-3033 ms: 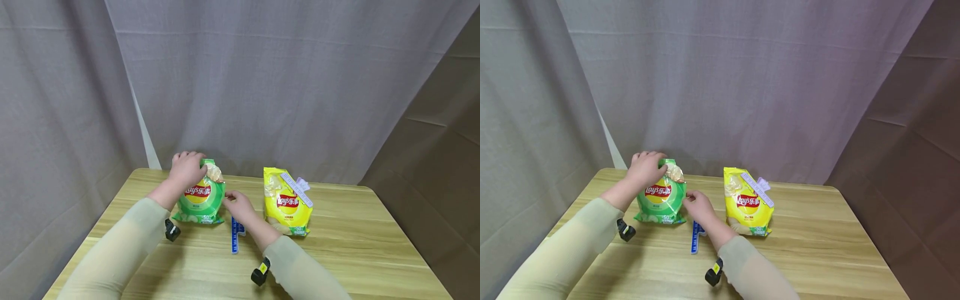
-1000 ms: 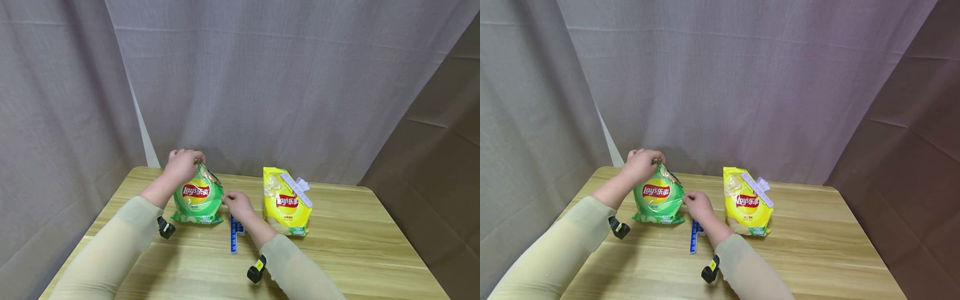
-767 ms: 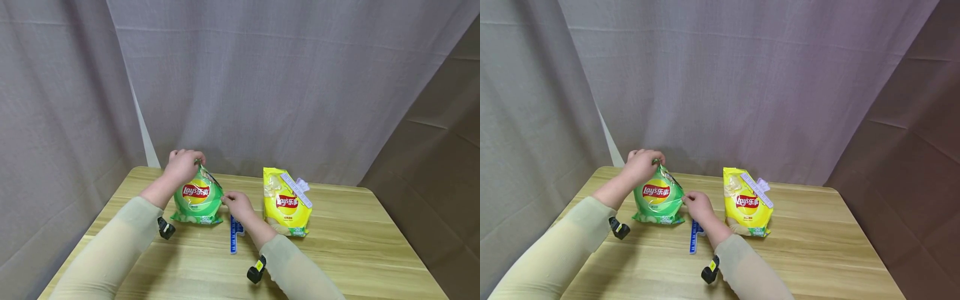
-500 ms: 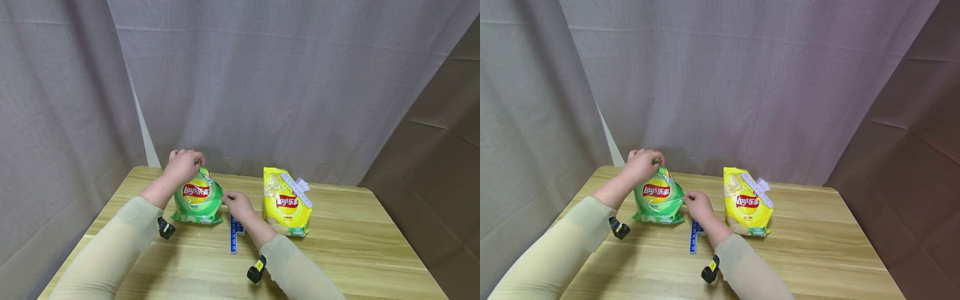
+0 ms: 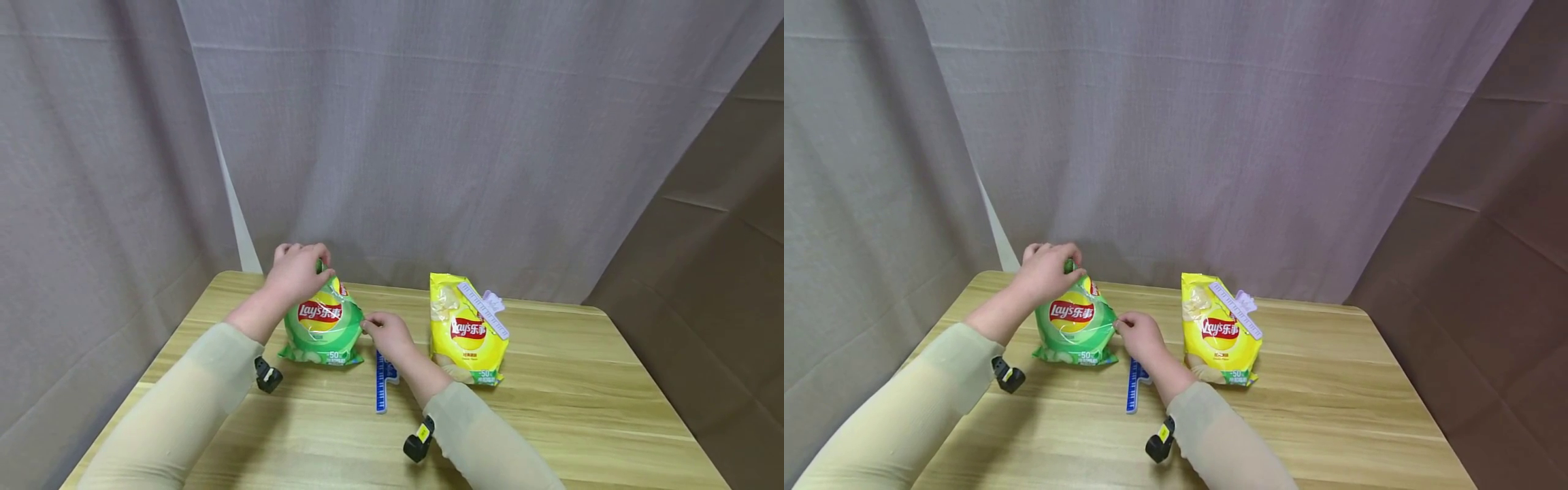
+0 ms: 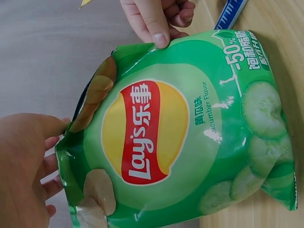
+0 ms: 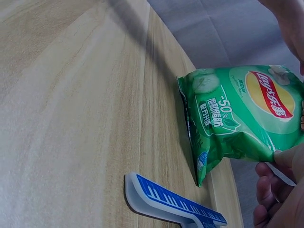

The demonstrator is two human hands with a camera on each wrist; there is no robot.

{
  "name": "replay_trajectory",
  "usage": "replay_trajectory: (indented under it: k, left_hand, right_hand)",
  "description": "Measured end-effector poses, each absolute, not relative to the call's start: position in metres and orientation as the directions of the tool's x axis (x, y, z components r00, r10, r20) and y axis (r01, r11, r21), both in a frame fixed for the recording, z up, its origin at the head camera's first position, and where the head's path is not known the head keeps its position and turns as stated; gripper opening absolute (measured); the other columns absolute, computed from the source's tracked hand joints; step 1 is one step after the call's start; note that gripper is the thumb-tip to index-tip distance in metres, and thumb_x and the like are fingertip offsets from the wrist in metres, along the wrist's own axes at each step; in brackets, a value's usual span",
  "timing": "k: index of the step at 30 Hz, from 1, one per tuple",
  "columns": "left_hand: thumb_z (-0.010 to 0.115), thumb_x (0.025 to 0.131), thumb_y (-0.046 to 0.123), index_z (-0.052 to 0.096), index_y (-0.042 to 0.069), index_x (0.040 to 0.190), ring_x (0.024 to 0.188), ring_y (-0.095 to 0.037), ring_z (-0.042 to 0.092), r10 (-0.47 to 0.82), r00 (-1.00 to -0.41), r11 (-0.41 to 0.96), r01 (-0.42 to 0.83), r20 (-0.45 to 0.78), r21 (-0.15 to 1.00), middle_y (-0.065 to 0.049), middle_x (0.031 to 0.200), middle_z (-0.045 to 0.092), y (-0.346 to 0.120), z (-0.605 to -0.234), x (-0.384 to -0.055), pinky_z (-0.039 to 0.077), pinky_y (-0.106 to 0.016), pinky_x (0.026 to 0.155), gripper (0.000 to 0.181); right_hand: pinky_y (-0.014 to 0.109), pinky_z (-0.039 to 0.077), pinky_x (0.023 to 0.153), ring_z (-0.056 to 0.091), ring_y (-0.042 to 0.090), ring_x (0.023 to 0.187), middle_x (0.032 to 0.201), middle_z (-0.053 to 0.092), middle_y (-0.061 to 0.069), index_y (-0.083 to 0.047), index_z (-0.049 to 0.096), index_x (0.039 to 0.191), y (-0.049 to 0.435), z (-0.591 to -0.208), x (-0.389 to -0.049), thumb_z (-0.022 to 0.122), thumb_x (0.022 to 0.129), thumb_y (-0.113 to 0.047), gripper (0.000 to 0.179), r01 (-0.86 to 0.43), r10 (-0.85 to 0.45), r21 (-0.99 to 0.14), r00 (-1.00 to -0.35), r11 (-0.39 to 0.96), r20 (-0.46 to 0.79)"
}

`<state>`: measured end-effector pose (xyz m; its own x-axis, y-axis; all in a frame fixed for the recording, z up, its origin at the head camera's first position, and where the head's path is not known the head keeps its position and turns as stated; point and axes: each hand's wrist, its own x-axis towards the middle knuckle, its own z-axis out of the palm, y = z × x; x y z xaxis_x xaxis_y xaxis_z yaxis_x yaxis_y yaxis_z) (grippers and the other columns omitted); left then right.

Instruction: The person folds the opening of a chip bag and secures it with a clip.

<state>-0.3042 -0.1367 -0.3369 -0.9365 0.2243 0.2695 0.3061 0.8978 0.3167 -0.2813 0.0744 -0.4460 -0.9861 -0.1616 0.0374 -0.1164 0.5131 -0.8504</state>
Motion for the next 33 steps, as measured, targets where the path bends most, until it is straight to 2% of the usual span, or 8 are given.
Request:
replay_trajectory:
  k: [2,7,14,25,33]
  left_hand:
    - [0.066,0.094,0.038,0.060,0.015,0.111,0.112,-0.030,0.054,0.202,-0.942,0.897,0.288,0.267,0.335,-0.003,0.113,0.068,-0.1376,-0.3372,-0.3051,0.012,-0.053,0.115,0.029]
    - [0.066,0.094,0.040,0.060,0.012,0.126,0.120,-0.031,0.052,0.181,-0.951,0.903,0.262,0.252,0.340,-0.005,0.124,0.065,-0.1404,-0.3365,-0.3061,0.008,-0.053,0.116,0.042]
    - [0.067,0.094,0.036,0.067,0.012,0.120,0.123,-0.034,0.050,0.196,-0.949,0.912,0.268,0.246,0.311,-0.008,0.127,0.064,-0.1419,-0.3341,-0.3042,0.006,-0.057,0.117,0.035]
    - [0.064,0.096,0.027,0.066,0.010,0.122,0.126,-0.034,0.047,0.198,-0.955,0.907,0.264,0.221,0.327,-0.010,0.132,0.061,-0.1421,-0.3284,-0.3010,0.006,-0.056,0.116,0.031]
    - [0.061,0.098,0.025,0.068,0.010,0.119,0.126,-0.034,0.045,0.208,-0.951,0.907,0.275,0.229,0.320,-0.011,0.132,0.061,-0.1442,-0.3274,-0.2979,0.007,-0.055,0.116,0.027]
  right_hand:
    - [0.041,0.051,0.085,0.063,0.020,0.095,0.101,0.072,0.009,-0.009,0.074,0.101,0.0746,-0.4463,-0.2817,0.059,0.100,-0.021,0.019,-0.118,-0.162,-0.851,-0.986,0.511,0.040]
    - [0.042,0.051,0.086,0.063,0.020,0.096,0.099,0.071,0.006,-0.010,0.074,0.102,0.0757,-0.4474,-0.2822,0.059,0.099,-0.021,0.019,-0.119,-0.164,-0.854,-0.986,0.507,0.040]
    - [0.042,0.051,0.087,0.063,0.020,0.097,0.098,0.071,0.001,-0.011,0.074,0.104,0.0775,-0.4491,-0.2816,0.060,0.099,-0.022,0.019,-0.110,-0.172,-0.862,-0.985,0.494,0.027]
    - [0.038,0.053,0.087,0.063,0.021,0.103,0.105,0.070,0.002,-0.009,0.072,0.114,0.0784,-0.4471,-0.2778,0.056,0.100,-0.029,0.029,-0.073,-0.175,-0.895,-0.985,0.440,-0.005]
    - [0.039,0.053,0.087,0.063,0.019,0.100,0.105,0.071,0.001,-0.011,0.072,0.112,0.0779,-0.4444,-0.2752,0.057,0.101,-0.031,0.027,-0.094,-0.176,-0.871,-0.984,0.481,0.008]
